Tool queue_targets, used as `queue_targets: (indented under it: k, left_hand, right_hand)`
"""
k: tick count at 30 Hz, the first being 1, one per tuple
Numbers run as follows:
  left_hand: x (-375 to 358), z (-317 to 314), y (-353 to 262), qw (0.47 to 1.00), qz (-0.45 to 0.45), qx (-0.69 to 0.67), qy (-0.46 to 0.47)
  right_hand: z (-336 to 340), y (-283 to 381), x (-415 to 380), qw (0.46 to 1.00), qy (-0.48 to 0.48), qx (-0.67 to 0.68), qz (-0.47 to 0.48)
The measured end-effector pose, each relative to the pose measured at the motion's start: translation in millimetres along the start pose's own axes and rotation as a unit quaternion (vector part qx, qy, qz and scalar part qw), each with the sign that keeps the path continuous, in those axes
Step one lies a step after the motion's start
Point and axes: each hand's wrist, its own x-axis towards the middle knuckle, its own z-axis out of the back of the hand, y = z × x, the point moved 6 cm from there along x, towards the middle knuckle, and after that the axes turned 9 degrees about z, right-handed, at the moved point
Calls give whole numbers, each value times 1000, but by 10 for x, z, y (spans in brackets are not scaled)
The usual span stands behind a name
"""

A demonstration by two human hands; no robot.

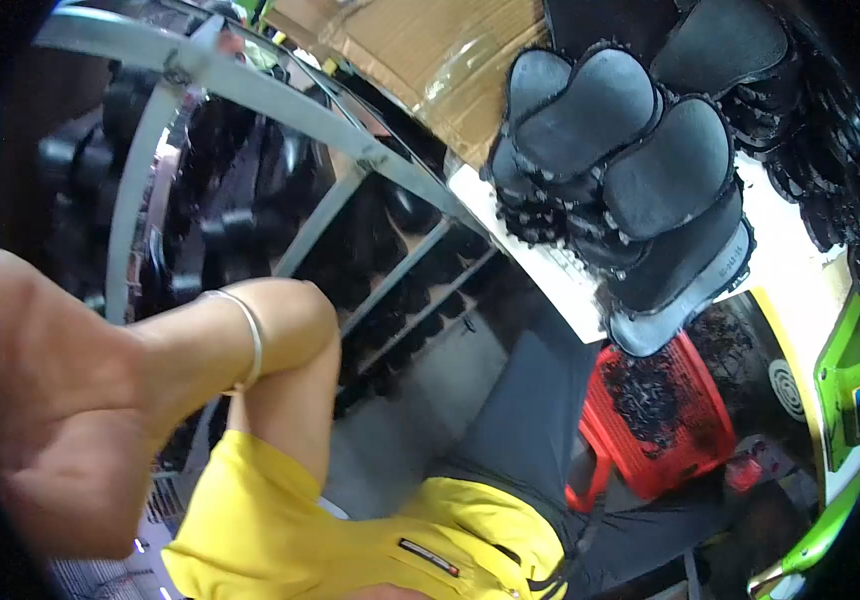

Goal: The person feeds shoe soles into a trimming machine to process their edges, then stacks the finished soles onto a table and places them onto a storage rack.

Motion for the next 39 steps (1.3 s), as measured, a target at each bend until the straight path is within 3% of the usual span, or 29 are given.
queue_targets:
  k: [10, 11, 13, 15, 17, 18, 19, 21, 23, 24, 25, 28, 29, 31, 33, 35, 36, 37, 39]
  left_hand:
    - [-191, -169, -1, 999, -3, -13, -48]
    - [-215, -178, -32, 997, -22, -62, -25]
    - [-349, -306, -55, 945, -74, -308, 85]
    - [-506, -263, 25, 870, 31, -484, -89]
    - [-863, -366, 118, 932, 249, -256, -64]
    - [-1129, -356, 190, 927, 350, -128, -46]
    - [-1399, -296, 256, 898, 440, 3, -26]
    - [-1901, -315, 255, 856, 492, 106, 121]
    - [-2464, -378, 178, 766, 640, 48, 33]
    - [-2580, -463, 164, 740, 668, 72, 29]
    - [-2695, -550, 152, 713, 695, 95, 24]
    - [-2612, -857, 289, 814, 527, 236, 65]
    - [-2465, -965, 418, 839, 498, 214, 36]
    - [-2496, -1062, 636, 803, 532, 264, 35]
    - [-2341, -1234, 708, 788, 477, 364, 138]
    - [-2417, -1341, 780, 768, 446, 405, 216]
    - [-2526, -1330, 830, 772, 448, 398, 214]
    - [-2555, -1322, 868, 763, 456, 410, 202]
    - [-2578, -1312, 924, 743, 481, 416, 210]
  right_hand:
    - [191, -29, -28, 997, -69, 24, -10]
    - [172, -40, -26, 997, -69, 29, -15]
    - [101, -132, -82, 994, 3, 65, -92]
    - [56, -221, -189, 989, 29, 54, -133]
    - [-5, -297, -255, 982, 62, 59, -168]
    - [-34, -300, -291, 972, 53, 83, -215]
    - [-31, -320, -339, 979, 52, 87, -177]
    - [22, -433, -444, 989, 57, 94, -96]
    - [76, -87, -66, 993, 22, 17, -113]
    - [89, 62, 139, 992, 7, -20, -126]
    - [90, 162, 317, 998, -5, -35, -60]
    - [-26, 185, 632, 993, 87, 2, 84]
    - [-61, 224, 775, 988, 99, 27, 114]
    - [-145, 297, 953, 989, 79, 51, 113]
    - [-228, 288, 966, 991, 55, 59, 110]
    - [-281, 258, 915, 985, 123, 4, 119]
    - [-318, 106, 815, 987, 150, 31, 45]
    - [-315, 60, 752, 985, 160, -24, 53]
    - [-340, -43, 660, 992, 115, 35, -36]
